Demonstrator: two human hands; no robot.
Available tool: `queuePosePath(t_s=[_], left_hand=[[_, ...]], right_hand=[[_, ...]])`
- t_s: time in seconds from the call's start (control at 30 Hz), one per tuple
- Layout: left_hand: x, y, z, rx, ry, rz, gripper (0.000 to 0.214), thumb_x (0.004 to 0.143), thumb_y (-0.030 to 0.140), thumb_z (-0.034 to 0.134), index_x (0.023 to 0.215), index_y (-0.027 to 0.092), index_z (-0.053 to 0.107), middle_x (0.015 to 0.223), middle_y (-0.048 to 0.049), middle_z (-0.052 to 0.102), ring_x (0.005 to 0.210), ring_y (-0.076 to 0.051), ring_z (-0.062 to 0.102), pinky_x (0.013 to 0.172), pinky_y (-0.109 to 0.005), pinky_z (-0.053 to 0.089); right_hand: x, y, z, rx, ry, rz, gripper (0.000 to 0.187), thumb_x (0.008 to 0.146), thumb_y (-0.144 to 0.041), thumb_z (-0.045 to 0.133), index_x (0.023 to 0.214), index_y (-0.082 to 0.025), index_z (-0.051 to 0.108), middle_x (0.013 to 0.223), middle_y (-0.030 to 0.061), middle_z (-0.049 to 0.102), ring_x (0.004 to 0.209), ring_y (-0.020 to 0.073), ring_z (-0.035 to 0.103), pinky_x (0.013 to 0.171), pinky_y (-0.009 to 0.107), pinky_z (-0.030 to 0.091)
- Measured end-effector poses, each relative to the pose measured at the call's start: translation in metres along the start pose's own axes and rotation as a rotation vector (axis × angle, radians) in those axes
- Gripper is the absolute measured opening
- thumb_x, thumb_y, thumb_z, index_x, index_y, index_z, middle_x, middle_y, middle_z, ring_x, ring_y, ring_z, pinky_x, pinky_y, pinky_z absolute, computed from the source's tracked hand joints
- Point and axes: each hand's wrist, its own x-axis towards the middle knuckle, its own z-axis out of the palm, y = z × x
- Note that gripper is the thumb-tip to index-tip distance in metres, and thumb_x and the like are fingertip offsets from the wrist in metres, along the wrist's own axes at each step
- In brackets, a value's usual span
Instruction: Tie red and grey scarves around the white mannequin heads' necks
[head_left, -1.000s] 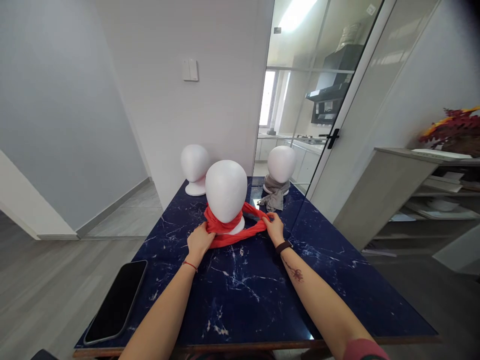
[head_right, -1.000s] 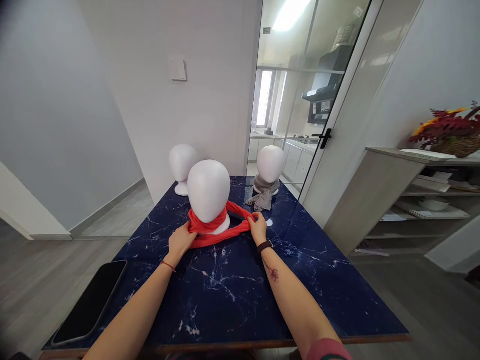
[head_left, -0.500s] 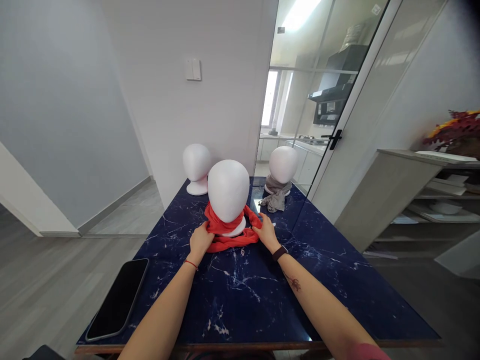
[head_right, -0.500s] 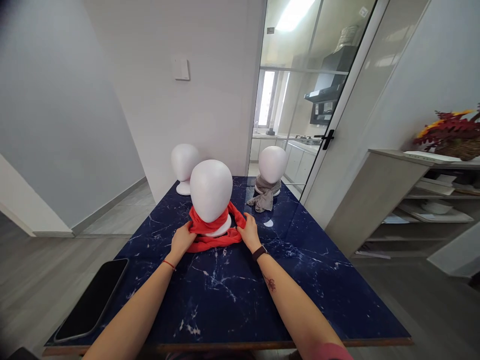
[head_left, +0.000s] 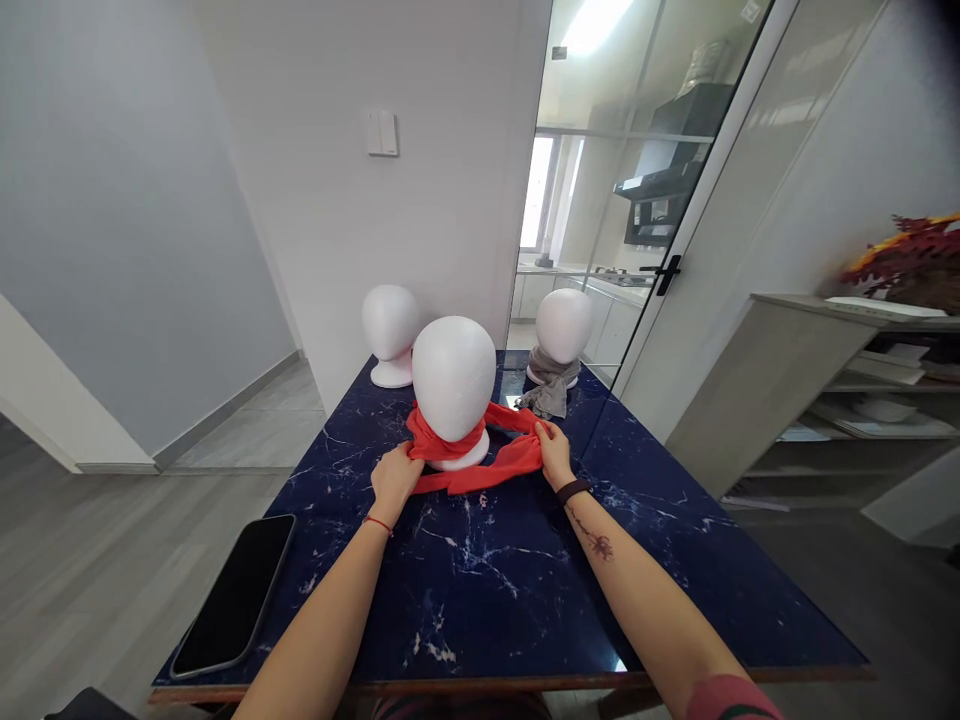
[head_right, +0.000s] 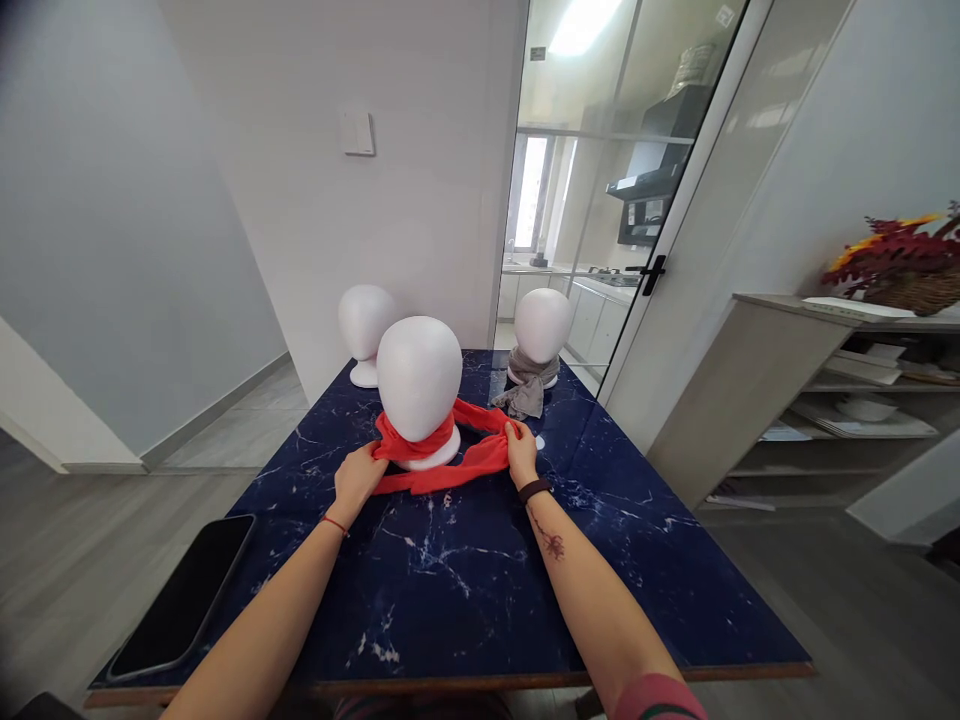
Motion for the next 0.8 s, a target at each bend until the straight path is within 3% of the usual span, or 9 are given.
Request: queuePosePath(t_s=[0.1,0.17,0.33,0.53,0.63,0.8], left_hand=[[-0.002,0.003,-0.002,0.033,0.006,0.025,0.030,0.080,0.032,0.037,0.089,0.025,0.065,0.092,-0.0102,0.070,0.088,-0.030,0.064,0.064,-0.033,0.045],[-0.003,0.004,-0.003,0.039,0.020,0.050,0.030,0.081,0.033,0.038,0.091,0.026,0.064,0.092,-0.0095,0.070,0.088,-0.029,0.065,0.064,-0.032,0.045],[-0.004,0.005,-0.003,0.052,0.050,0.095,0.028,0.082,0.034,0.040,0.096,0.025,0.063,0.093,-0.0082,0.070,0.088,-0.027,0.065,0.064,-0.030,0.044],[-0.004,0.004,-0.002,0.037,0.061,0.131,0.027,0.083,0.032,0.040,0.094,0.025,0.063,0.093,-0.0076,0.070,0.087,-0.025,0.065,0.064,-0.029,0.043],[-0.003,0.004,-0.001,0.018,0.058,0.143,0.026,0.081,0.027,0.041,0.094,0.025,0.063,0.093,-0.0072,0.070,0.087,-0.024,0.065,0.065,-0.028,0.043],[-0.003,0.004,0.001,-0.007,0.064,0.142,0.025,0.079,0.023,0.043,0.093,0.024,0.064,0.095,-0.0068,0.071,0.088,-0.024,0.065,0.067,-0.028,0.044]], right_hand=[[-0.002,-0.004,0.002,0.012,0.012,0.035,0.050,0.072,-0.051,0.053,0.102,-0.011,0.059,0.095,0.0117,0.066,0.083,0.0217,0.061,0.074,0.033,0.048],[-0.007,-0.012,0.003,-0.035,-0.002,-0.041,0.055,0.072,-0.050,0.058,0.112,-0.012,0.054,0.106,0.0128,0.062,0.093,0.0230,0.059,0.082,0.036,0.046],[-0.033,-0.043,0.005,-0.289,-0.095,-0.517,0.049,0.080,-0.036,0.055,0.124,-0.016,0.047,0.131,0.0149,0.044,0.123,0.0252,0.039,0.101,0.044,0.033],[-0.067,-0.073,0.012,-0.439,-0.445,-0.869,0.032,0.088,-0.026,0.046,0.119,-0.021,0.051,0.123,0.0094,0.053,0.119,0.0231,0.044,0.100,0.044,0.034],[-0.076,-0.077,0.016,-0.475,-0.576,-0.914,0.038,0.087,-0.024,0.049,0.125,-0.020,0.046,0.125,0.0101,0.052,0.118,0.0235,0.044,0.098,0.043,0.037],[-0.080,-0.070,0.023,-0.488,-0.662,-0.848,0.047,0.085,-0.024,0.052,0.130,-0.021,0.038,0.125,0.0113,0.049,0.113,0.0240,0.048,0.091,0.042,0.044]])
